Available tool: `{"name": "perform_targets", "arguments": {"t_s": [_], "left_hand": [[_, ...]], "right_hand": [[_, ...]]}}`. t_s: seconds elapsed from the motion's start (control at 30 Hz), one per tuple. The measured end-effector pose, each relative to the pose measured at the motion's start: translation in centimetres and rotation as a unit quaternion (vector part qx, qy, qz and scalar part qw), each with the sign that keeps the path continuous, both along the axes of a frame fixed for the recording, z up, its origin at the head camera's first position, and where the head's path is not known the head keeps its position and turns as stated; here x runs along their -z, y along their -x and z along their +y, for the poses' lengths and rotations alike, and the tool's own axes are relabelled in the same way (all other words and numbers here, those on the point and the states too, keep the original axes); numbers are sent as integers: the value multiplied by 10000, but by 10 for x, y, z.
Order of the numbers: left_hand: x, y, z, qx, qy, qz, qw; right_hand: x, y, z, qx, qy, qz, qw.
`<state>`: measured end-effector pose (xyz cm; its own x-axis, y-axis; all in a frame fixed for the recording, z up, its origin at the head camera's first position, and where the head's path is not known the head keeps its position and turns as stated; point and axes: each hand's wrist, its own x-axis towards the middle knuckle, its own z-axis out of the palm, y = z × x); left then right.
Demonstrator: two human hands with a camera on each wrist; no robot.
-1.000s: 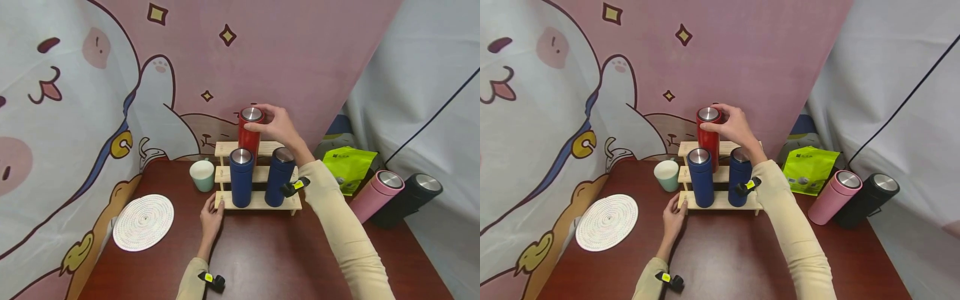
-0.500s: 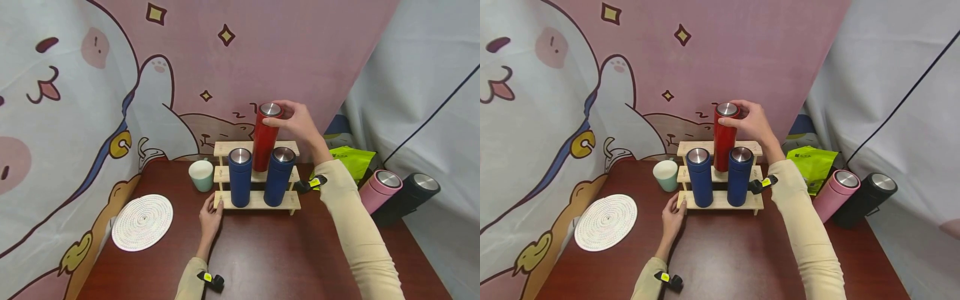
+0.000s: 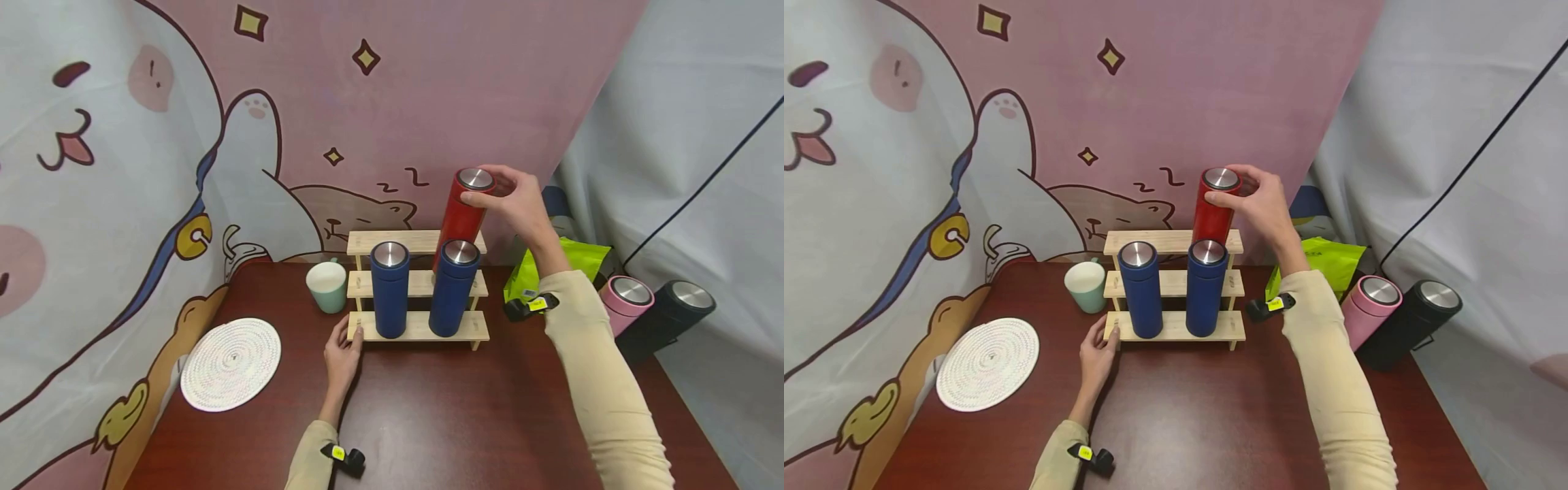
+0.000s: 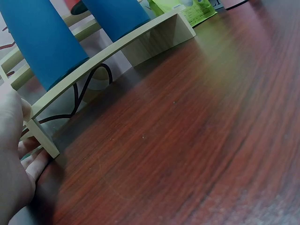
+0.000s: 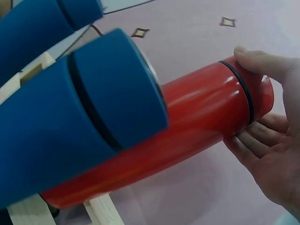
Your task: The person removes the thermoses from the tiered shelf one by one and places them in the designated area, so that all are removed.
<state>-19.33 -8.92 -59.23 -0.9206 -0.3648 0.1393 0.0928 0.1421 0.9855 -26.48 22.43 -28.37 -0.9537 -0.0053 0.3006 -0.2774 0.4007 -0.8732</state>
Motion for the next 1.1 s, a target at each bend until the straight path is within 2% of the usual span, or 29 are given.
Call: {"name": "perform_targets", "arguments": {"t_s": [0.17,0.6,0.87,1.1], "left_hand": [[1,0,-1,-6,-1,-22,10000],[-1,-2,-1,48,-21,55,10000],[-1,-2,-1,53,-15,49,10000],[-1,-3,-1,46,-39,11,10000]], "right_hand": [[1,-4,15,317,76,180,9993],[15,-15,45,780,543,630,9935],[22,-29,62,1152,403,615,9906],[33,-43,76,1453,284,224,9887]]}}
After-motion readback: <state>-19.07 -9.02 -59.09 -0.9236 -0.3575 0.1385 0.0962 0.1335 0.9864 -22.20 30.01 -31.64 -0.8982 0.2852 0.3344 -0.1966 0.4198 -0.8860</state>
